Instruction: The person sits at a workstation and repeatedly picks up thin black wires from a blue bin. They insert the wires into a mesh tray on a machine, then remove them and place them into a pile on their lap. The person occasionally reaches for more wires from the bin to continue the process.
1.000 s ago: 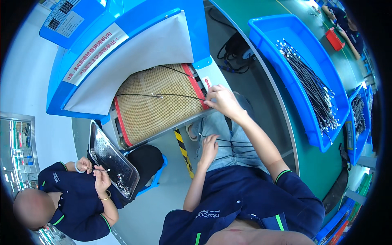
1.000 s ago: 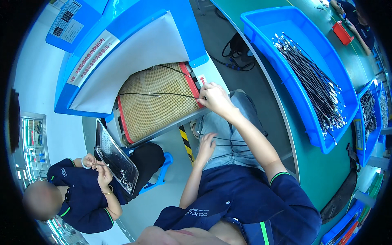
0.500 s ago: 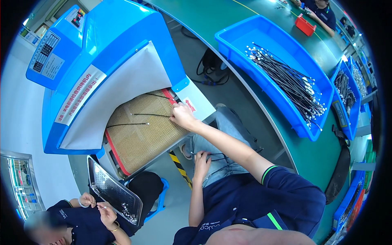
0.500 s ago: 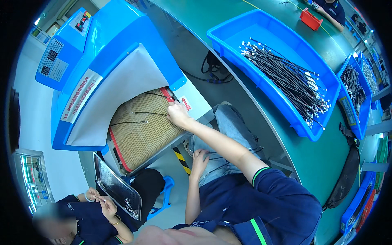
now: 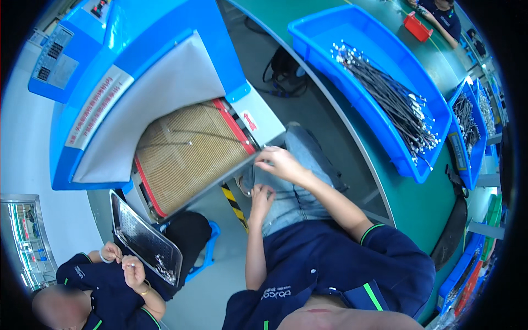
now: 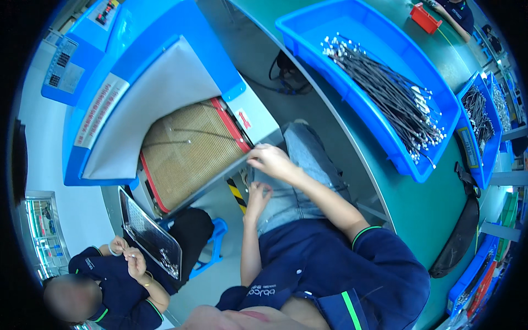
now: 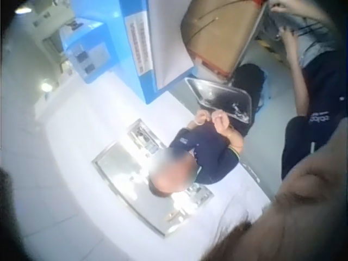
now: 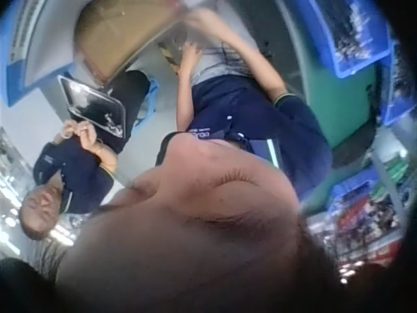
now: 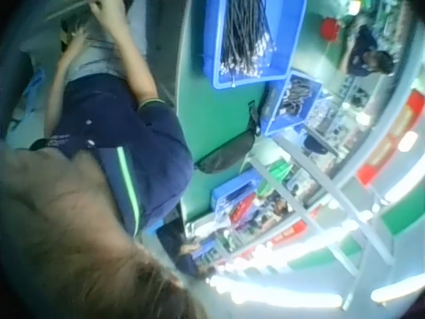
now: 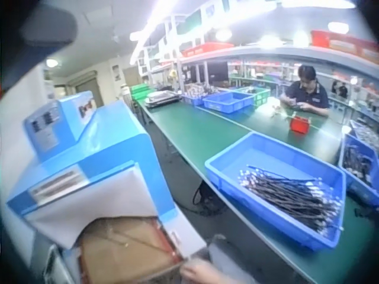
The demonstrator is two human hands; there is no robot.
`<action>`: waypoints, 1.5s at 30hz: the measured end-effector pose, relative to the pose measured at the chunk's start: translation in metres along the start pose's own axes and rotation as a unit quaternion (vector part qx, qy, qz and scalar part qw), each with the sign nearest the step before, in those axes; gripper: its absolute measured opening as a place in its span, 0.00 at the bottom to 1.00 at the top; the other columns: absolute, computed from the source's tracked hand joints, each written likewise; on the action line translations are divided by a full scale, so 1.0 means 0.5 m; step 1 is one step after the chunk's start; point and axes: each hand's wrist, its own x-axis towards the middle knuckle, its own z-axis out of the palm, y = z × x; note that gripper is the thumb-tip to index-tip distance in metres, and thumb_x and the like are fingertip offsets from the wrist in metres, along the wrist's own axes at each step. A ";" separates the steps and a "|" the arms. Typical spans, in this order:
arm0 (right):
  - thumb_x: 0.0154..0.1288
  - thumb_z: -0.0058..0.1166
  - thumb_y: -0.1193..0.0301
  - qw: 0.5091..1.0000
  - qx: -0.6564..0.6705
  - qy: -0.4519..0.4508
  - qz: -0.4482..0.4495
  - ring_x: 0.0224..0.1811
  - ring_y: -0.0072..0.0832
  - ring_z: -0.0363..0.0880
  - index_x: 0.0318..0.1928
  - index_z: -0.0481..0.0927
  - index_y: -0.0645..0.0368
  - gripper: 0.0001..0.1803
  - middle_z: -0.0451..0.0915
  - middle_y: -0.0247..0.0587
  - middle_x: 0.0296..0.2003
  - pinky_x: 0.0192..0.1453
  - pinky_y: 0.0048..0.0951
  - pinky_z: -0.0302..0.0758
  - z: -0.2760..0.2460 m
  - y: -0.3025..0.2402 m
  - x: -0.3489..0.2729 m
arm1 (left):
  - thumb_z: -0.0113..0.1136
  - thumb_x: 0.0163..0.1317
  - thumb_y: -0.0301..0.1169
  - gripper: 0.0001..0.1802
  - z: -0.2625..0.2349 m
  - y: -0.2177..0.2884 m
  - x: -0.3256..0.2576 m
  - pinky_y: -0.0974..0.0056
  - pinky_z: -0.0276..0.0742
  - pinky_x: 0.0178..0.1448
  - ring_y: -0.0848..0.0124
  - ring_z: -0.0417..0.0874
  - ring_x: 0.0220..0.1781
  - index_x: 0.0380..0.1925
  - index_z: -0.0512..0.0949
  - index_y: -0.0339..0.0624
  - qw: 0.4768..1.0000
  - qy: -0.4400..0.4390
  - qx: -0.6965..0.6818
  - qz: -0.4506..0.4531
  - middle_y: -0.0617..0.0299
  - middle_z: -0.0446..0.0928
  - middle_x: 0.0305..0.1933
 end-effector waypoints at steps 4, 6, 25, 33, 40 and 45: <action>0.59 0.56 0.65 0.978 -0.037 -0.172 0.115 0.43 0.45 0.79 0.41 0.81 0.61 0.14 0.81 0.50 0.38 0.48 0.40 0.74 -0.013 0.052 -0.152 | 0.62 0.57 0.29 0.09 -0.003 -0.004 -0.022 0.55 0.65 0.58 0.51 0.71 0.53 0.37 0.75 0.40 0.999 0.032 -0.025 0.008 0.49 0.71 0.45; 0.59 0.57 0.66 0.971 0.001 -0.188 0.150 0.44 0.46 0.80 0.44 0.80 0.61 0.15 0.81 0.51 0.41 0.49 0.40 0.74 -0.007 0.080 -0.204 | 0.61 0.58 0.30 0.09 -0.009 0.011 -0.015 0.55 0.66 0.57 0.52 0.72 0.52 0.37 0.75 0.40 0.999 0.021 -0.029 0.004 0.51 0.73 0.43; 0.60 0.56 0.69 0.980 0.026 -0.151 0.126 0.43 0.41 0.79 0.44 0.81 0.55 0.12 0.81 0.42 0.40 0.47 0.38 0.75 -0.093 0.070 -0.208 | 0.53 0.65 0.27 0.10 -0.081 0.040 -0.053 0.61 0.73 0.45 0.58 0.78 0.39 0.42 0.78 0.36 0.996 0.057 -0.067 0.005 0.53 0.75 0.40; 0.56 0.59 0.71 0.996 0.039 -0.078 -0.022 0.33 0.39 0.80 0.41 0.82 0.55 0.10 0.79 0.37 0.36 0.38 0.35 0.77 -0.035 0.036 -0.184 | 0.57 0.62 0.26 0.09 -0.086 0.129 -0.032 0.65 0.72 0.41 0.63 0.78 0.36 0.40 0.80 0.34 0.994 0.030 -0.095 0.040 0.54 0.75 0.35; 0.56 0.59 0.71 0.990 -0.047 -0.119 -0.054 0.32 0.37 0.80 0.36 0.82 0.56 0.07 0.79 0.36 0.33 0.35 0.34 0.77 -0.043 0.044 -0.192 | 0.57 0.62 0.27 0.08 -0.098 0.144 -0.037 0.60 0.71 0.42 0.60 0.76 0.38 0.39 0.79 0.34 0.994 -0.023 0.029 0.104 0.53 0.72 0.34; 0.55 0.59 0.71 0.998 -0.033 -0.054 -0.028 0.32 0.35 0.80 0.36 0.83 0.56 0.07 0.79 0.35 0.32 0.36 0.33 0.77 -0.072 0.038 -0.194 | 0.55 0.63 0.27 0.08 -0.088 0.151 -0.006 0.60 0.71 0.43 0.59 0.76 0.38 0.40 0.78 0.35 0.993 -0.014 -0.022 0.113 0.53 0.72 0.34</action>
